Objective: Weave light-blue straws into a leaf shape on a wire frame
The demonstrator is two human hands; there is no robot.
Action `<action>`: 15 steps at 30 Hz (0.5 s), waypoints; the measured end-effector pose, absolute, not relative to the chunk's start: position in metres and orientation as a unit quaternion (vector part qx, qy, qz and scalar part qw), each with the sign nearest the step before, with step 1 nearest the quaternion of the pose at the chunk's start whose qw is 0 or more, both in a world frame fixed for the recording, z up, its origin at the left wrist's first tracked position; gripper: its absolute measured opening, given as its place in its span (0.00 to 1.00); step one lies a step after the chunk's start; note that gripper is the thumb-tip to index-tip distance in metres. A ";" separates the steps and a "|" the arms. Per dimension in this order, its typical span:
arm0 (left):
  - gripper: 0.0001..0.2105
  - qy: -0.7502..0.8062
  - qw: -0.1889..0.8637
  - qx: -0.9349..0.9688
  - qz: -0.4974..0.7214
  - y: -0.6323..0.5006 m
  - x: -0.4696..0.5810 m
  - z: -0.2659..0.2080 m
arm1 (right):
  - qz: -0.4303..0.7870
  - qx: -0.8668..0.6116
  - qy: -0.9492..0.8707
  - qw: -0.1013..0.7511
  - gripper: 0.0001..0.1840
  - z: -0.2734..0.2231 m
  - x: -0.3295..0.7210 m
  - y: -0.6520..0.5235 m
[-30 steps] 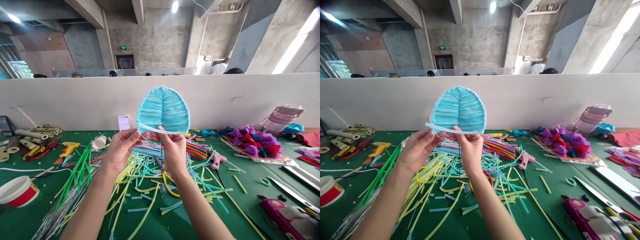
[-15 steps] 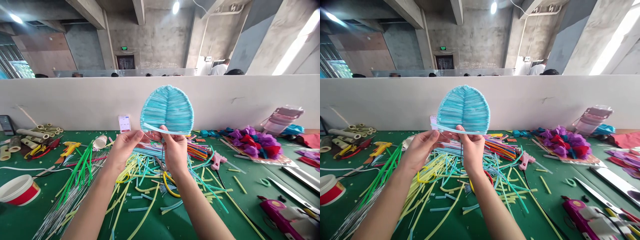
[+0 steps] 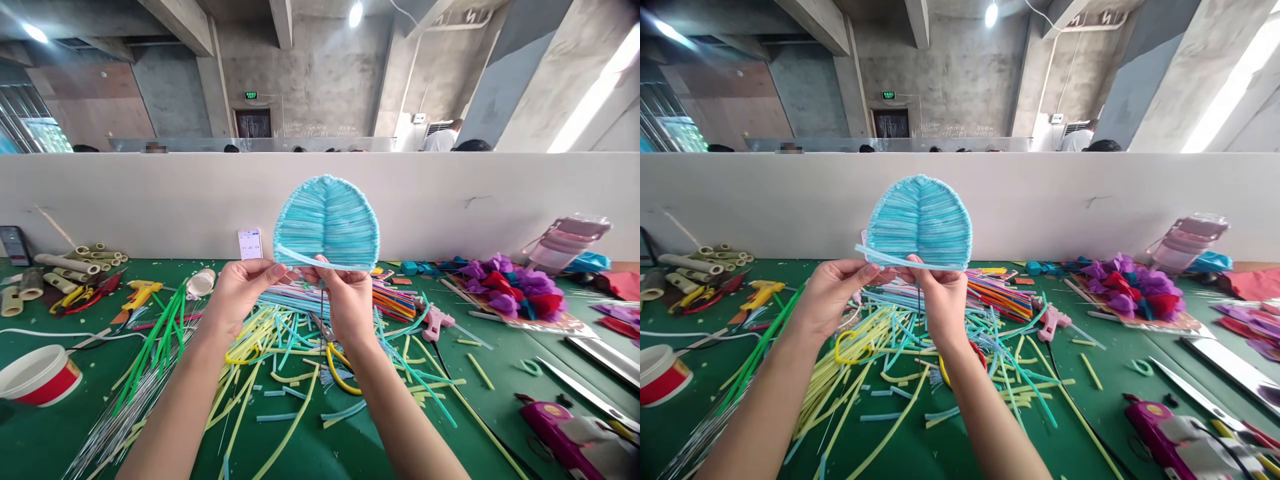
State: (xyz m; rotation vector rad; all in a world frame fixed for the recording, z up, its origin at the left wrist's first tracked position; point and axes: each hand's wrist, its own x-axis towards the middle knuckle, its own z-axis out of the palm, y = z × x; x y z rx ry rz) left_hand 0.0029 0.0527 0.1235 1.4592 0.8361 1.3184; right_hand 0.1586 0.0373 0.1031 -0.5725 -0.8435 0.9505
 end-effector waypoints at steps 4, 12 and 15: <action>0.11 0.356 0.463 0.614 0.530 0.053 -0.002 0.126 | 0.438 -0.267 -0.411 0.753 0.06 0.103 0.160 0.037; 0.08 0.350 0.454 0.612 0.545 0.051 -0.001 0.128 | 0.440 -0.280 -0.420 0.742 0.08 0.107 0.159 0.034; 0.06 0.336 0.457 0.596 0.568 0.052 0.001 0.125 | 0.437 -0.285 -0.419 0.743 0.09 0.106 0.159 0.034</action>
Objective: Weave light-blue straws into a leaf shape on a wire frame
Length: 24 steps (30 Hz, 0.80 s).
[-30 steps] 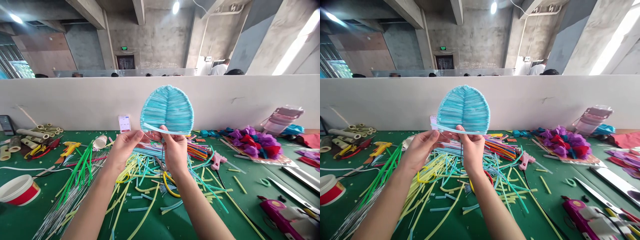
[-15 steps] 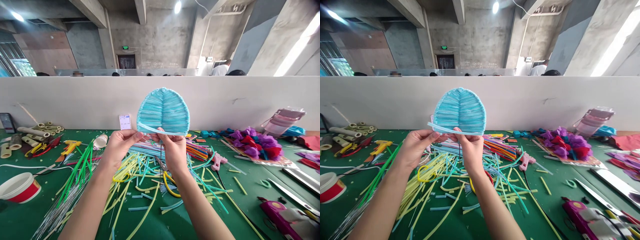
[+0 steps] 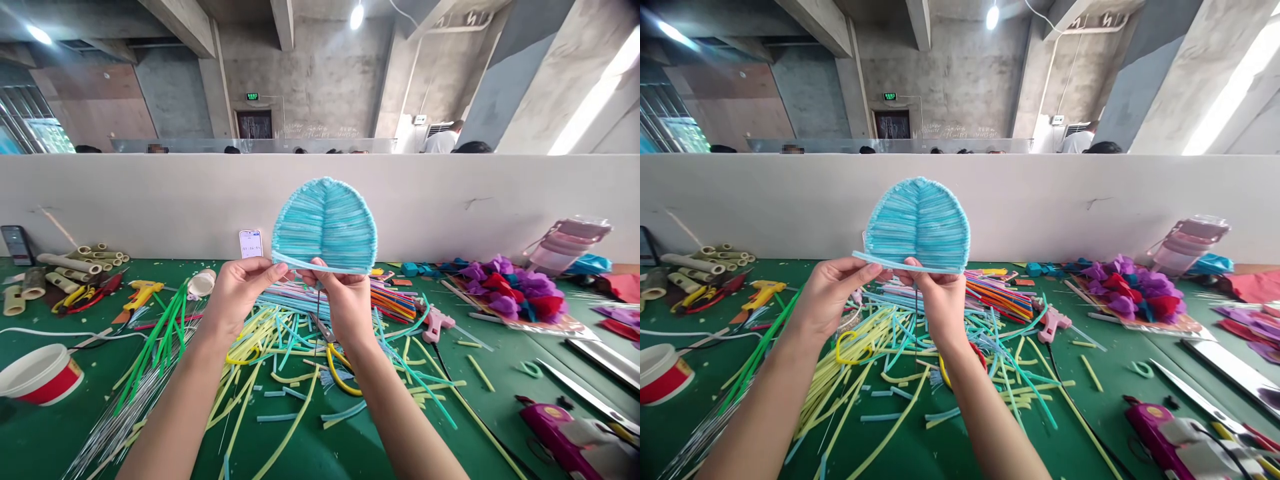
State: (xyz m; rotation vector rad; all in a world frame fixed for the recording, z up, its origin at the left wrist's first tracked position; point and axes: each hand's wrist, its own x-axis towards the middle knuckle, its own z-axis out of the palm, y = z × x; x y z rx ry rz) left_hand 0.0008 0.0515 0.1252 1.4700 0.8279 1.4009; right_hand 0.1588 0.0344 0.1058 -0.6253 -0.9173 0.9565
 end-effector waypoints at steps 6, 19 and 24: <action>0.19 0.270 0.529 0.590 0.547 0.049 0.000 0.129 | 0.418 -0.317 -0.454 0.720 0.11 0.104 0.162 0.034; 0.19 0.280 0.509 0.465 0.669 0.059 -0.004 0.129 | 0.424 -0.353 -0.544 0.632 0.13 0.121 0.176 0.027; 0.19 0.290 0.509 0.459 0.668 0.057 -0.003 0.129 | 0.404 -0.352 -0.525 0.661 0.12 0.120 0.177 0.027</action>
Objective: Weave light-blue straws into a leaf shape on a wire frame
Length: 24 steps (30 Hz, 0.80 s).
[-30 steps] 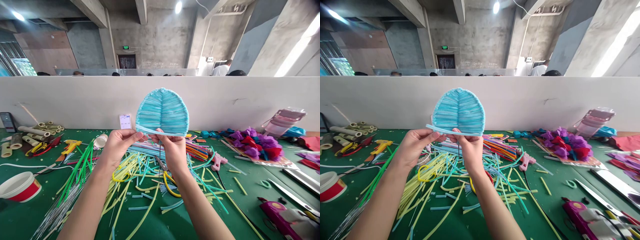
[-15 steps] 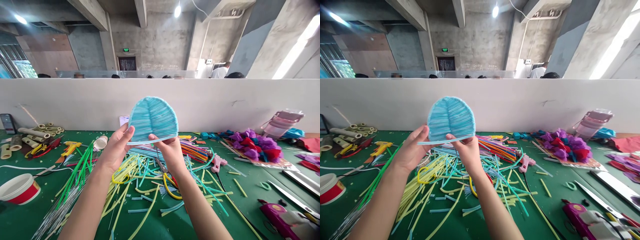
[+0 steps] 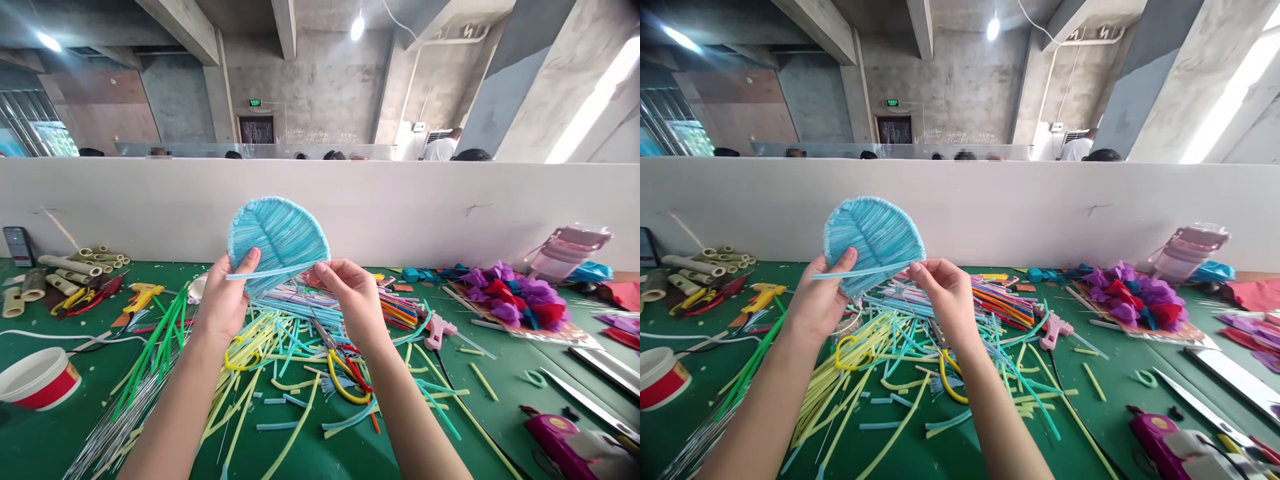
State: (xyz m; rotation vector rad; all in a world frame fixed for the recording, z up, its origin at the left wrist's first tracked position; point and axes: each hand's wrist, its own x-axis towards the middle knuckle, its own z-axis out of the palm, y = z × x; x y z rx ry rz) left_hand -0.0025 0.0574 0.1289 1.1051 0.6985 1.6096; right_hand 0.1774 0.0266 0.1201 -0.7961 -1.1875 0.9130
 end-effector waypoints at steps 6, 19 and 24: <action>0.16 0.293 0.493 0.480 0.664 0.055 0.000 0.130 | 0.407 -0.348 -0.512 0.672 0.12 0.118 0.174 0.026; 0.19 0.369 0.431 0.596 0.568 0.054 -0.029 0.136 | 0.363 -0.362 -0.551 0.658 0.11 0.125 0.189 0.025; 0.16 0.390 0.402 0.627 0.542 0.050 -0.029 0.139 | 0.368 -0.358 -0.543 0.664 0.11 0.126 0.187 0.024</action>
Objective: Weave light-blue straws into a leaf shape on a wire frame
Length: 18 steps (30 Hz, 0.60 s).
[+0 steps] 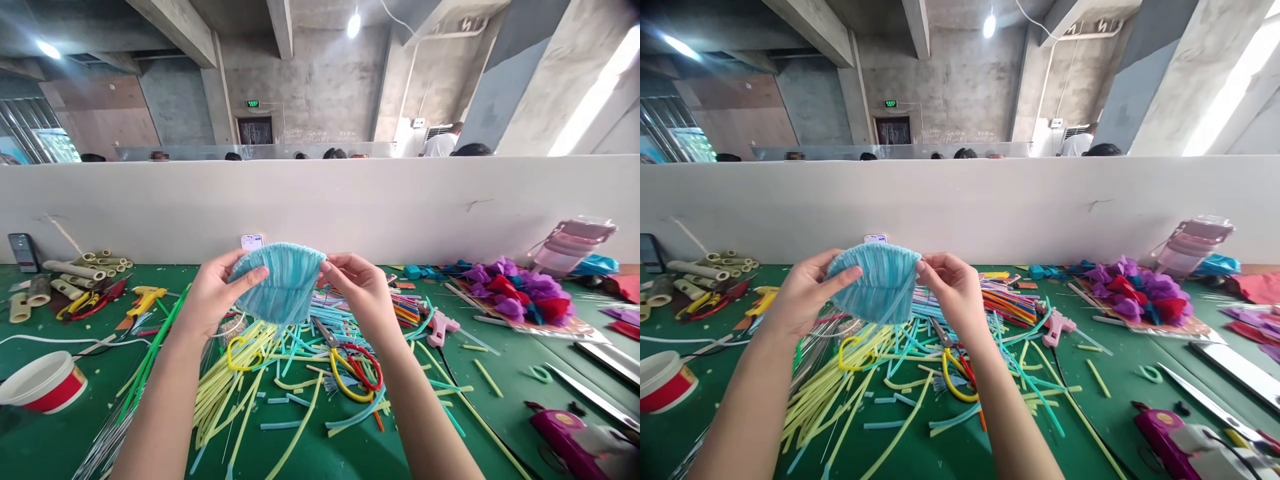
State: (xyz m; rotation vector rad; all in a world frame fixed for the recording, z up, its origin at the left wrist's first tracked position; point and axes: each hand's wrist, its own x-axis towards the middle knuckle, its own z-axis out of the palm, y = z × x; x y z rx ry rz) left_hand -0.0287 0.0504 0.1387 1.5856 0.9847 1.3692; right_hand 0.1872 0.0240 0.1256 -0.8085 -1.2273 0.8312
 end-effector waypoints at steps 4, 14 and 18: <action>0.17 0.416 0.392 0.659 0.489 0.047 -0.030 0.139 | 0.380 -0.351 -0.555 0.651 0.10 0.122 0.180 0.024; 0.14 0.412 0.383 0.679 0.472 0.049 -0.031 0.137 | 0.340 -0.379 -0.588 0.628 0.10 0.120 0.177 0.025; 0.13 0.400 0.405 0.675 0.470 0.048 -0.029 0.135 | 0.331 -0.387 -0.596 0.621 0.09 0.118 0.176 0.026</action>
